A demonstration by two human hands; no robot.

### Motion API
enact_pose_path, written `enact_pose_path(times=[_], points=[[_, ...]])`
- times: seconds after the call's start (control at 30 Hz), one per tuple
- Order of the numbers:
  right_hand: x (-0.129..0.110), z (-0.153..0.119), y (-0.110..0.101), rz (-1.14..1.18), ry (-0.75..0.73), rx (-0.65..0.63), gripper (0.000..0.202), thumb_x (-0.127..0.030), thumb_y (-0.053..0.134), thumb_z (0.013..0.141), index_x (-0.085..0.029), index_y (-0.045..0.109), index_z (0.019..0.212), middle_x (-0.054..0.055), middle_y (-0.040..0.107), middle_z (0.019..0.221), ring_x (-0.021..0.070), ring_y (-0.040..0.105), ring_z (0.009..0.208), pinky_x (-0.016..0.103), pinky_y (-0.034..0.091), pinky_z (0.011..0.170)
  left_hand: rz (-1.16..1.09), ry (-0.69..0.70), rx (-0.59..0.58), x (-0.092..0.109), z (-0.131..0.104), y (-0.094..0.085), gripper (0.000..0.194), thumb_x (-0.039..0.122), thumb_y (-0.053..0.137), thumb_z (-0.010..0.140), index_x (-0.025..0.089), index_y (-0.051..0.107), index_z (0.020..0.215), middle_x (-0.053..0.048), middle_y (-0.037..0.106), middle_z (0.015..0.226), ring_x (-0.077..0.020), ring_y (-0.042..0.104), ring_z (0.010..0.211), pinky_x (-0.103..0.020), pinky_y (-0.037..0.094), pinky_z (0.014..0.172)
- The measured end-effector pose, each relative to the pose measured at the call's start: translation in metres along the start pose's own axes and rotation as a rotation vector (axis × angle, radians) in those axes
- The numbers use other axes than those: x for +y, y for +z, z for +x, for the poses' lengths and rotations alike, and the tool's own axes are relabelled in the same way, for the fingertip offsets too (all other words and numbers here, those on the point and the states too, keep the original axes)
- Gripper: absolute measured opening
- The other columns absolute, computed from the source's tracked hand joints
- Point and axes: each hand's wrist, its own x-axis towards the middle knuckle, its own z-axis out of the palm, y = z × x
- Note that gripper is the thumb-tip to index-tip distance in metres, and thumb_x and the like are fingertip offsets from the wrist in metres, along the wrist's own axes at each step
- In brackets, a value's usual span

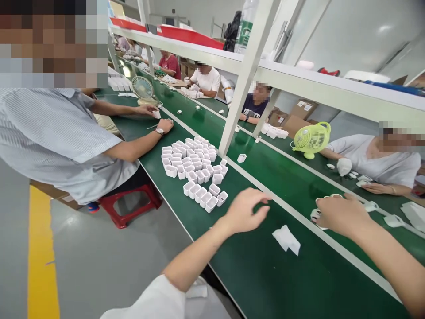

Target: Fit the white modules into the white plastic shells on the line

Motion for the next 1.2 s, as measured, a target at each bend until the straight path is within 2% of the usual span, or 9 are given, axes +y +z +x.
enact_pose_path(times=[0.13,0.27,0.43,0.57,0.7,0.8,0.9,1.07,1.2], points=[[-0.02,-0.044,0.011,0.048,-0.088,0.065,0.006,-0.02,0.067,0.078,-0.015,0.069,0.081,0.018,0.07,0.091,0.0333,0.062,0.1,0.052,0.032,0.1,0.438,0.062,-0.087,-0.024,-0.035,-0.082,0.029,0.02,0.054,0.083,0.021,0.062,0.11,-0.009,0.059,0.118,-0.0282,0.049,0.116,-0.05,0.038,0.103],[-0.039,-0.071,0.026,0.071,-0.202,0.088,0.011,-0.018,0.069,0.075,-0.012,0.072,0.084,0.019,0.07,0.088,0.033,0.065,0.092,0.05,0.039,0.096,0.825,0.026,-0.322,-0.051,-0.045,-0.125,0.034,0.023,0.061,0.079,0.027,0.063,0.112,-0.009,0.046,0.138,-0.0357,0.033,0.131,-0.057,0.029,0.105],[-0.056,-0.086,0.04,0.137,-0.251,0.085,0.011,-0.017,0.072,0.069,-0.012,0.073,0.078,0.018,0.071,0.081,0.0338,0.066,0.084,0.047,0.047,0.085,0.886,0.028,-0.567,-0.07,-0.033,-0.122,0.046,0.024,0.067,0.073,0.026,0.059,0.118,-0.011,0.042,0.144,-0.0387,0.029,0.136,-0.062,0.024,0.107],[-0.057,-0.092,0.051,0.125,-0.253,0.064,0.012,-0.017,0.069,0.068,-0.015,0.072,0.08,0.014,0.071,0.079,0.0305,0.066,0.081,0.044,0.048,0.083,0.867,0.019,-0.591,-0.079,-0.022,-0.116,0.041,0.024,0.07,0.07,0.025,0.061,0.11,-0.012,0.044,0.142,-0.0399,0.032,0.136,-0.062,0.03,0.103],[-0.051,-0.103,0.067,0.206,-0.241,0.161,0.007,-0.019,0.065,0.072,-0.016,0.07,0.077,0.01,0.069,0.079,0.0276,0.065,0.082,0.042,0.047,0.085,0.768,0.029,-0.529,-0.063,-0.031,-0.114,0.03,0.026,0.067,0.073,0.022,0.058,0.101,-0.013,0.046,0.139,-0.0377,0.035,0.134,-0.059,0.032,0.105],[-0.046,-0.113,0.079,0.336,-0.212,0.247,0.006,-0.02,0.064,0.075,-0.016,0.068,0.078,0.008,0.068,0.082,0.024,0.064,0.084,0.038,0.046,0.09,0.361,-0.076,-0.389,-0.039,-0.042,-0.1,0.026,0.023,0.061,0.078,0.023,0.049,0.102,-0.012,0.056,0.127,-0.0281,0.053,0.12,-0.046,0.047,0.097],[-0.04,-0.121,0.083,0.37,-0.154,0.275,0.005,-0.019,0.064,0.075,-0.015,0.067,0.077,0.008,0.067,0.084,0.0239,0.063,0.086,0.036,0.045,0.088,0.061,-0.113,-0.476,-0.02,-0.043,-0.06,0.03,0.024,0.063,0.078,0.024,0.05,0.105,-0.01,0.063,0.111,-0.0233,0.065,0.095,-0.034,0.056,0.075],[-0.026,-0.143,0.074,0.257,-0.104,0.207,0.008,-0.02,0.063,0.077,-0.013,0.067,0.077,0.01,0.066,0.083,0.0254,0.062,0.082,0.038,0.045,0.082,-0.021,0.066,-0.632,0.008,-0.036,0.042,0.033,0.028,0.068,0.08,0.023,0.056,0.11,-0.006,0.065,0.103,-0.0206,0.063,0.088,-0.031,0.053,0.072],[-0.018,-0.184,0.055,0.273,-0.07,0.34,0.009,-0.023,0.062,0.079,-0.014,0.066,0.08,0.01,0.066,0.084,0.0259,0.061,0.083,0.04,0.048,0.08,-0.114,0.242,-0.644,0.033,-0.037,0.086,0.039,0.024,0.069,0.081,0.023,0.054,0.117,-0.007,0.064,0.109,-0.0231,0.059,0.1,-0.037,0.051,0.085]])
